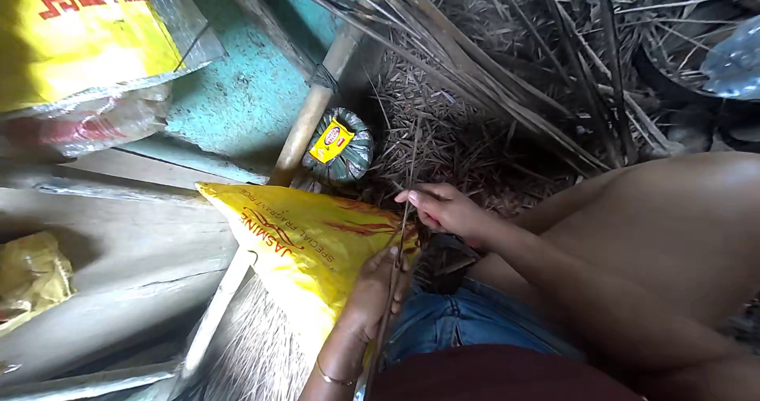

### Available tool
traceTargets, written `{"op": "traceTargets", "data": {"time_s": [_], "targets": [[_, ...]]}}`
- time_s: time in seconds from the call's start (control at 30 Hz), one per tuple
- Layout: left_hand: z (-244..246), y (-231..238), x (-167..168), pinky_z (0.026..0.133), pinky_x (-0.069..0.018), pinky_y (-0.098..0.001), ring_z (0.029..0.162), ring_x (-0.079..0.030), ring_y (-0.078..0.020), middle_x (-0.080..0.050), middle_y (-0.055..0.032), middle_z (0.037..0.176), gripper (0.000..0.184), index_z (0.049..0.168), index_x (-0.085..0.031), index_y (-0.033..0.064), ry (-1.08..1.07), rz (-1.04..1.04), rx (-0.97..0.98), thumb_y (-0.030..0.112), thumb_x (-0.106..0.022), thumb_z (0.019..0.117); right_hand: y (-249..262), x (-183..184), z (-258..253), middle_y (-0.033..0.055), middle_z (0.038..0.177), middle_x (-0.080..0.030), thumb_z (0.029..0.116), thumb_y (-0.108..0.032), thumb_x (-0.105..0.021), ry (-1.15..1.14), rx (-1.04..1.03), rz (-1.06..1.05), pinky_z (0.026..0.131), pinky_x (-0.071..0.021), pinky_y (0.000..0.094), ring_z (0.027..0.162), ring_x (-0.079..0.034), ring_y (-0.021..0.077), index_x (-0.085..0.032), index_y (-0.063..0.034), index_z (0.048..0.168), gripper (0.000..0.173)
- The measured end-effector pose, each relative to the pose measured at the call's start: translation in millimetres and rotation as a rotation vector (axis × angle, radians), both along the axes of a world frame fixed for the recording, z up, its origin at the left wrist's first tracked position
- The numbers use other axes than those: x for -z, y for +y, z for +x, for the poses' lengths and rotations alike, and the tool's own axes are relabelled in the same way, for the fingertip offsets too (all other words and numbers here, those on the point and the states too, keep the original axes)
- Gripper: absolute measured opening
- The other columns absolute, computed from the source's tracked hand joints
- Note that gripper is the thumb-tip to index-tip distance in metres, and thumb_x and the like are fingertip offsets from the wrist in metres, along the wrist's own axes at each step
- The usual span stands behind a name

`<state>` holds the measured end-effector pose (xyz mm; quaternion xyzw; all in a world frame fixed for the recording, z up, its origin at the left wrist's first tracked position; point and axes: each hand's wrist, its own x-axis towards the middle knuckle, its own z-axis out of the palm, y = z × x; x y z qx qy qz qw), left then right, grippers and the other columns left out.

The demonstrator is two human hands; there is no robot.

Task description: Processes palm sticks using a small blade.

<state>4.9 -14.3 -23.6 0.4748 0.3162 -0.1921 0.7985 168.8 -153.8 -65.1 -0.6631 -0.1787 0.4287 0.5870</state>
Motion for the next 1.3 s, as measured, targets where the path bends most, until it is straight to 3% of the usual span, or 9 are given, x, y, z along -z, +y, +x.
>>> {"op": "traceTargets", "data": {"time_s": [0.2, 0.27, 0.37, 0.47, 0.6, 0.77, 0.9, 1.1, 1.3], "targets": [[-10, 4, -1, 0.038, -0.0392, -0.0161, 0.041, -0.043, -0.0026, -0.045, 0.0047, 0.057, 0.043, 0.091, -0.053, 0.0095, 0.025, -0.002, 0.029, 0.031, -0.022, 0.1123, -7, 9, 17, 0.0008, 0.062, -0.046, 0.1108, -0.031, -0.045, -0.244, 0.089, -0.082, 0.047, -0.0371, 0.0277, 0.049, -0.04, 0.0101, -0.069, -0.0073, 0.114, 0.034], [-6, 4, 0, 0.037, -0.0374, -0.0158, 0.039, -0.04, -0.0023, -0.042, 0.0054, 0.056, 0.042, 0.091, -0.052, 0.0093, 0.046, 0.029, -0.006, 0.029, -0.023, 0.1132, -8, 1, 6, 0.0032, 0.067, -0.053, 0.1084, -0.031, -0.049, -0.352, -0.078, -0.071, 0.056, -0.0448, 0.035, 0.057, -0.05, 0.0134, -0.069, -0.0047, 0.095, 0.036], [2, 1, 0, 0.036, -0.0351, -0.0144, 0.038, -0.039, -0.0005, -0.043, 0.0068, 0.053, 0.037, 0.09, -0.054, 0.0113, 0.088, 0.07, -0.074, 0.022, -0.026, 0.1124, -7, -8, -30, 0.0082, 0.069, -0.059, 0.108, -0.041, -0.044, -0.716, -0.443, 0.023, 0.058, -0.0487, 0.0463, 0.064, -0.061, 0.0237, -0.067, -0.0053, 0.094, 0.045], [0, 2, -1, 0.035, -0.0333, -0.0143, 0.037, -0.037, -0.0003, -0.041, 0.0073, 0.052, 0.038, 0.088, -0.052, 0.0117, 0.089, 0.057, -0.081, 0.022, -0.025, 0.1126, -6, -2, -38, 0.0087, 0.062, -0.057, 0.1077, -0.042, -0.041, -1.042, -0.368, -0.007, 0.048, -0.0477, 0.0465, 0.057, -0.063, 0.0277, -0.063, -0.0055, 0.085, 0.048], [-9, 2, 1, 0.035, -0.033, -0.0147, 0.037, -0.035, -0.0008, -0.038, 0.0072, 0.054, 0.043, 0.089, -0.05, 0.0103, 0.069, 0.008, -0.04, 0.031, -0.022, 0.1135, -18, 1, 11, 0.0053, 0.058, -0.053, 0.1047, -0.039, -0.048, -1.016, -0.157, -0.292, 0.047, -0.045, 0.0458, 0.053, -0.058, 0.0247, -0.06, -0.0086, 0.078, 0.042], [0, 3, 2, 0.035, -0.0334, -0.0136, 0.037, -0.037, 0.0003, -0.04, 0.0076, 0.053, 0.038, 0.092, -0.051, 0.0112, 0.068, 0.005, -0.108, 0.025, -0.023, 0.1132, -11, -14, -27, 0.0073, 0.065, -0.056, 0.1076, -0.043, -0.043, -0.803, -0.346, -0.065, 0.056, -0.0482, 0.0462, 0.061, -0.06, 0.0238, -0.066, -0.0058, 0.089, 0.048], [0, 3, -4, 0.035, -0.0319, -0.0129, 0.037, -0.036, 0.0009, -0.04, 0.0081, 0.052, 0.035, 0.093, -0.052, 0.0123, 0.073, -0.005, -0.151, 0.021, -0.024, 0.1128, -3, -3, -46, 0.008, 0.062, -0.056, 0.1084, -0.044, -0.037, -1.068, -0.383, 0.007, 0.048, -0.0461, 0.0434, 0.056, -0.061, 0.0263, -0.062, -0.0061, 0.084, 0.051], [-3, 4, -2, 0.034, -0.0325, -0.0137, 0.035, -0.034, 0.0003, -0.036, 0.0084, 0.053, 0.044, 0.09, -0.049, 0.0106, 0.048, -0.033, -0.117, 0.031, -0.018, 0.1139, -16, 6, 5, 0.0088, 0.059, -0.054, 0.1045, -0.038, -0.047, -1.094, -0.086, -0.307, 0.046, -0.0457, 0.0475, 0.053, -0.06, 0.0287, -0.059, -0.0062, 0.077, 0.044], [4, 2, -2, 0.034, -0.032, -0.013, 0.036, -0.036, 0.0011, -0.04, 0.0082, 0.051, 0.039, 0.089, -0.052, 0.0121, 0.066, -0.016, -0.158, 0.021, -0.023, 0.113, -5, -7, -42, 0.0083, 0.063, -0.055, 0.1079, -0.043, -0.041, -0.867, -0.337, 0.026, 0.052, -0.0465, 0.0461, 0.058, -0.06, 0.0255, -0.064, -0.0051, 0.087, 0.048]]}}
